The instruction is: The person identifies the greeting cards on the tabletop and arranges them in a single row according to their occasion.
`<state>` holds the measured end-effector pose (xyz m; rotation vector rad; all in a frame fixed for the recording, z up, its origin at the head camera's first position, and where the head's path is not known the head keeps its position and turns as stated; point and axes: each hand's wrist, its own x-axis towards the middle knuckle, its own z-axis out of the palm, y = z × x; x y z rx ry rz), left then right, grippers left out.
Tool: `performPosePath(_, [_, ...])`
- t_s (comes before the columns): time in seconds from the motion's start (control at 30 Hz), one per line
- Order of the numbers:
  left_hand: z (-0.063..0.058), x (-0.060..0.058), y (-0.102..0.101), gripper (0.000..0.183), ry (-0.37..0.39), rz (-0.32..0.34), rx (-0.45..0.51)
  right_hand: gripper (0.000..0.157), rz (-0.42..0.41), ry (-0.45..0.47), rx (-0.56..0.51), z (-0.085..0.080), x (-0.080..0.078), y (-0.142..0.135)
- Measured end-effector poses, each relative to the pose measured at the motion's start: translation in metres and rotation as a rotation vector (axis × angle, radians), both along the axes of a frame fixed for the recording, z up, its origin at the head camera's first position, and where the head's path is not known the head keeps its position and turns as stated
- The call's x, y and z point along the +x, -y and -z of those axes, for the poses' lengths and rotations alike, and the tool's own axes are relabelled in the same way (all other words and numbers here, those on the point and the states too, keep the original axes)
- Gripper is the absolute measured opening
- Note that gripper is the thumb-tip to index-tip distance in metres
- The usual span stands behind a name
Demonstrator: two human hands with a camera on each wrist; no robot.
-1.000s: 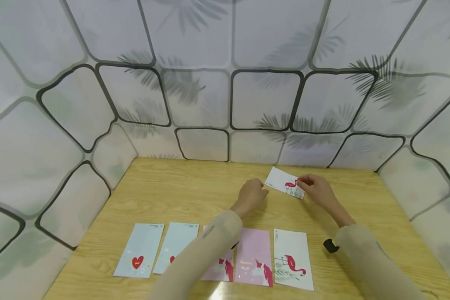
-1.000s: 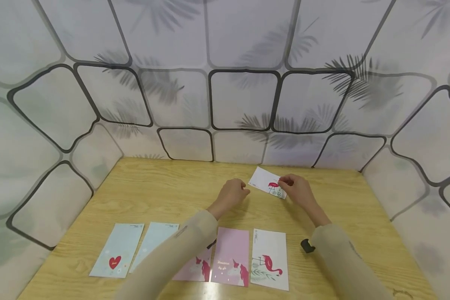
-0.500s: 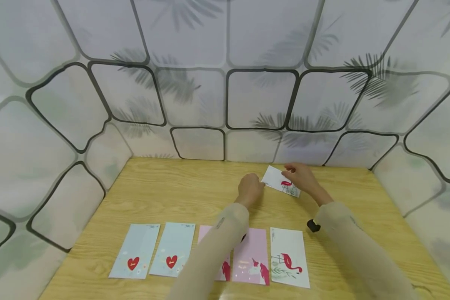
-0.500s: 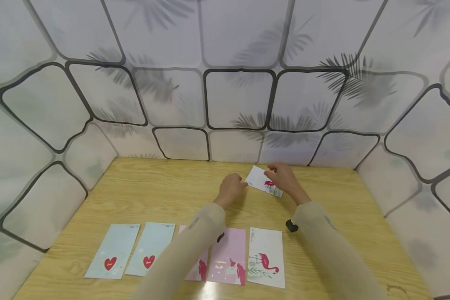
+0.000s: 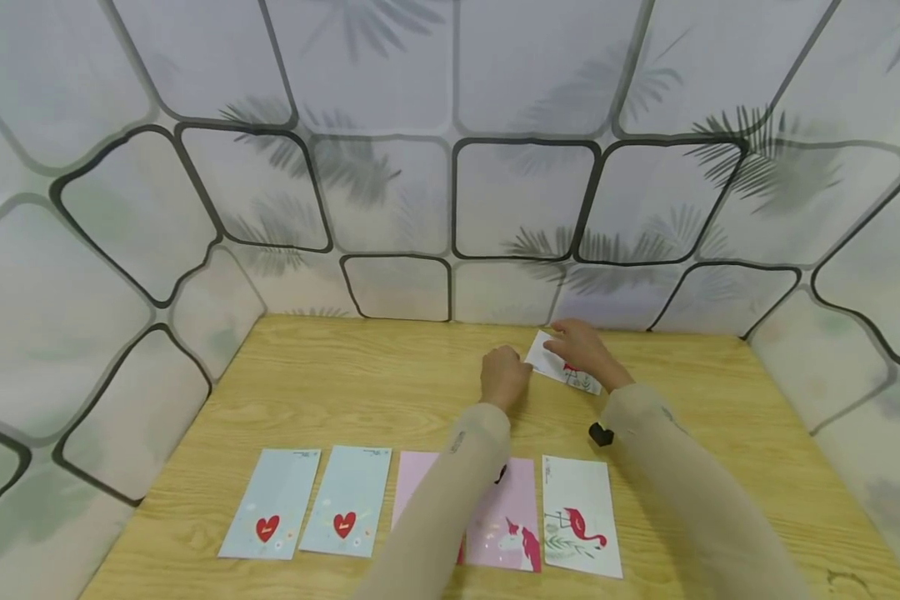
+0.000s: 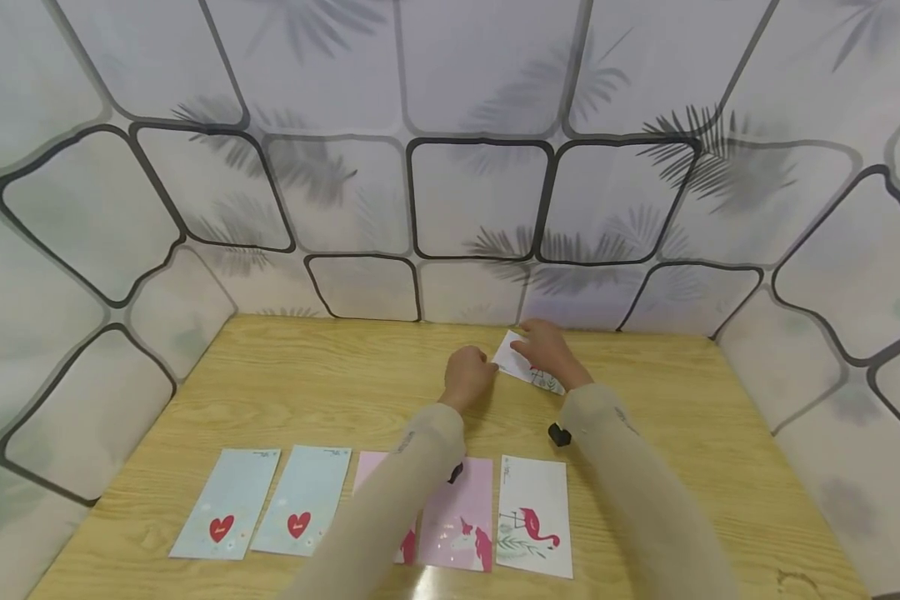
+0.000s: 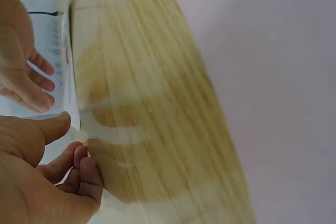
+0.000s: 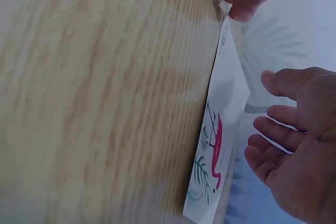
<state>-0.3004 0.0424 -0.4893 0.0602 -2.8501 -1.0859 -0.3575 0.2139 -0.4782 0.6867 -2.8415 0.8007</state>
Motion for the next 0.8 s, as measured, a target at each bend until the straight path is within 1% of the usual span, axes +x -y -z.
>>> performPosePath(0.07, [-0.002,0.002,-0.002,0.032,-0.034,-0.004,-0.048,0.047,-0.014,0.002,0.008,-0.001,-0.001,0.003])
performPosePath(0.13, [-0.003,0.003,-0.004,0.027,-0.045,-0.013,-0.081,0.047,-0.027,0.012,0.011,-0.001,-0.003,0.006])
performPosePath(0.2, [-0.003,0.003,-0.007,0.028,-0.031,-0.018,-0.097,0.045,-0.035,0.029,0.035,0.000,-0.004,0.008])
performPosePath(0.27, [-0.002,0.002,-0.010,0.034,-0.012,-0.026,-0.124,0.046,-0.036,0.048,0.053,0.001,-0.006,0.011])
performPosePath(0.37, [0.001,0.001,-0.013,0.042,0.021,-0.039,-0.164,0.046,-0.017,0.053,0.105,0.005,-0.008,0.015])
performPosePath(0.47, [0.001,0.002,-0.016,0.047,0.015,-0.038,-0.284,0.049,0.007,0.043,0.143,0.009,-0.009,0.017])
performPosePath(0.57, [0.000,0.003,-0.018,0.047,-0.001,-0.036,-0.404,0.052,0.025,0.035,0.174,0.010,-0.008,0.018])
performPosePath(0.63, [-0.001,0.003,-0.018,0.047,-0.007,-0.033,-0.463,0.056,0.030,0.023,0.187,0.011,-0.008,0.018])
performPosePath(0.73, [-0.003,0.004,-0.018,0.045,-0.021,-0.034,-0.481,0.057,0.035,0.007,0.172,0.011,-0.007,0.016])
performPosePath(0.8, [-0.005,0.005,-0.018,0.043,-0.029,-0.033,-0.472,0.053,0.035,0.003,0.140,0.011,-0.007,0.014])
